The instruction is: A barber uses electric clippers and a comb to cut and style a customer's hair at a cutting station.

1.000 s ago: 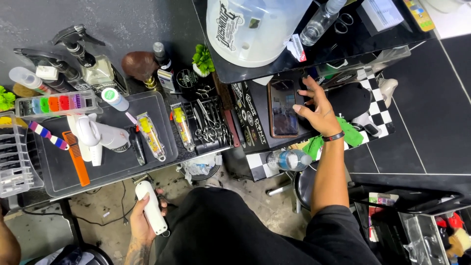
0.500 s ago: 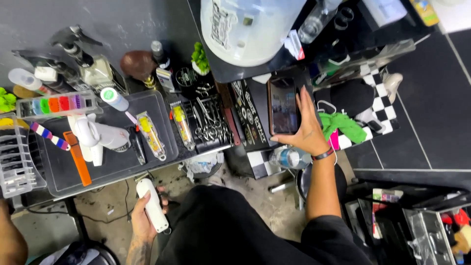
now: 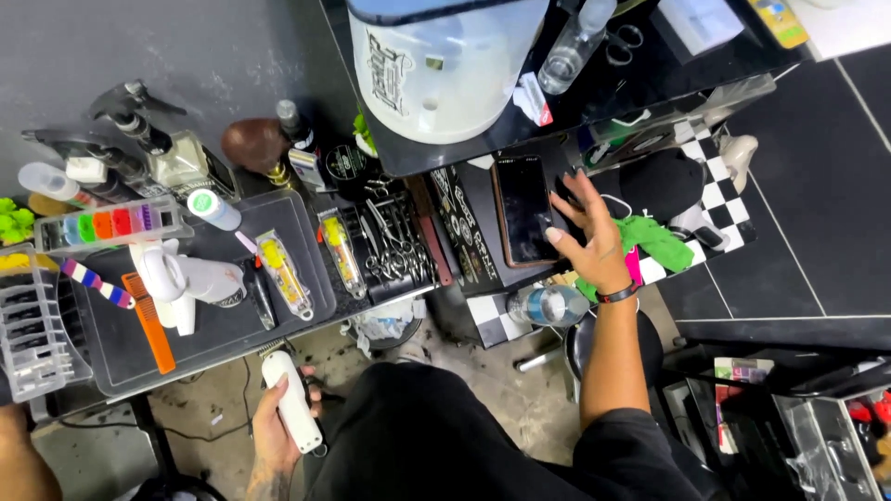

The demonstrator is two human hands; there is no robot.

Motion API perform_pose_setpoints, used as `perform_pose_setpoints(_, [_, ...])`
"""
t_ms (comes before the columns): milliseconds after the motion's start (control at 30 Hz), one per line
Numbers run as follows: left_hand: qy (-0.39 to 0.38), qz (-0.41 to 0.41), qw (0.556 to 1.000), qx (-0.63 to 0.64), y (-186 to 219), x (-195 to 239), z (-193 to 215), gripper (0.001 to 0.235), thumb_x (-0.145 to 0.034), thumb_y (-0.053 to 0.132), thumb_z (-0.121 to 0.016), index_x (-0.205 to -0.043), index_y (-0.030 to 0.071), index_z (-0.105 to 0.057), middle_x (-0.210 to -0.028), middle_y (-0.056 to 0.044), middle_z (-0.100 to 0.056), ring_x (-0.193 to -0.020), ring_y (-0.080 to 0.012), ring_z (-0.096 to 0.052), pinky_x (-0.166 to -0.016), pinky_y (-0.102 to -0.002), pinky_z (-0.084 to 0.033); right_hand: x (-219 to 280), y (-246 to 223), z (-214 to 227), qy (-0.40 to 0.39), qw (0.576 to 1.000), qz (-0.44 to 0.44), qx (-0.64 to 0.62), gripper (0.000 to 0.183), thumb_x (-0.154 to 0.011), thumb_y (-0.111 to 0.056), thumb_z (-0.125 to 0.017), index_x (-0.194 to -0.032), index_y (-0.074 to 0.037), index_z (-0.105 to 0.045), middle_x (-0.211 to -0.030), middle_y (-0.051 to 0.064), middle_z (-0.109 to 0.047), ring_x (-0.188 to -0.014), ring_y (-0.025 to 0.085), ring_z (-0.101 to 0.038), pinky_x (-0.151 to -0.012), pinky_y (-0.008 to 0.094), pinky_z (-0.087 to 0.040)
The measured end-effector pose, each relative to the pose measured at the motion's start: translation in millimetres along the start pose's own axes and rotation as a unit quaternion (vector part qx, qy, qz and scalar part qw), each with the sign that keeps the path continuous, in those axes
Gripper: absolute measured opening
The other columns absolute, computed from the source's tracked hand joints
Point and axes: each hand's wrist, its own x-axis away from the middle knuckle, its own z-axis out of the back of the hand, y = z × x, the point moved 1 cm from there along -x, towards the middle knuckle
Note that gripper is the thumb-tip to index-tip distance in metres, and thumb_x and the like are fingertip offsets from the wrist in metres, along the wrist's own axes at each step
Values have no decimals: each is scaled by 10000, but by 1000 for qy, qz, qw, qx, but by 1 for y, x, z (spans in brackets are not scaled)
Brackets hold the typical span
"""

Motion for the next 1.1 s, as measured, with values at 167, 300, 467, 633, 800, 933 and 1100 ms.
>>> perform_pose_setpoints(167, [-24,-5,1000,-5,2,3,-2,387,-954,269,-615,-1272,67,-526,-1082,-141,-647,-707,-243,-596,-476,-301,-474,1,-4,-3,-34,998,44,19,831,-977,-269,-690,-1613,-83,-189,-1633,225,-323,-1450,420,-465,-1213,575,-400])
perform_pose_setpoints(300, [-30,-10,999,-7,2,7,-7,408,-953,266,-619,-1298,84,-498,-1065,-138,-639,-687,-228,-602,-471,-303,-475,2,1,-2,-25,999,36,20,799,-996,-310,-652,-1610,-81,-194,-1614,246,-349,-1441,418,-478,-1205,559,-412])
perform_pose_setpoints(467, [11,5,1000,-21,-1,-2,0,408,-948,295,-612,-1267,54,-532,-1083,-146,-647,-685,-244,-587,-451,-316,-465,1,8,-1,12,1000,-10,-17,700,-1009,-246,-608,-1591,-107,-243,-1577,232,-406,-1373,395,-547,-1107,508,-502])
perform_pose_setpoints(633, [-6,0,1000,-21,-1,-8,-2,400,-959,291,-607,-1235,7,-551,-1085,-155,-652,-682,-233,-590,-451,-303,-465,1,17,2,14,999,-12,-35,668,-1011,-124,-573,-1592,-102,-243,-1572,239,-408,-1358,389,-560,-1125,502,-489])
perform_pose_setpoints(800, [-22,6,1000,-15,-3,0,-8,394,-969,287,-624,-1252,24,-546,-1098,-146,-648,-703,-234,-590,-462,-310,-475,5,18,0,10,999,-4,-36,663,-1020,-111,-583,-1592,-99,-249,-1569,247,-412,-1360,386,-563,-1144,492,-483])
perform_pose_setpoints(933, [-21,1,1000,-8,-5,-1,-8,395,-971,268,-613,-1284,43,-528,-1080,-155,-649,-694,-242,-588,-457,-312,-476,-1,11,1,15,1000,-2,-7,655,-1023,-165,-592,-1584,-78,-266,-1559,239,-436,-1345,369,-578,-1115,484,-495])
perform_pose_setpoints(1100, [3,3,1000,-9,-4,-6,-7,404,-978,264,-589,-1301,32,-517,-1075,-163,-655,-695,-253,-583,-465,-316,-467,-3,12,3,19,999,-31,0,667,-1009,-208,-586,-1581,-92,-262,-1558,228,-437,-1332,356,-582,-1064,502,-536])
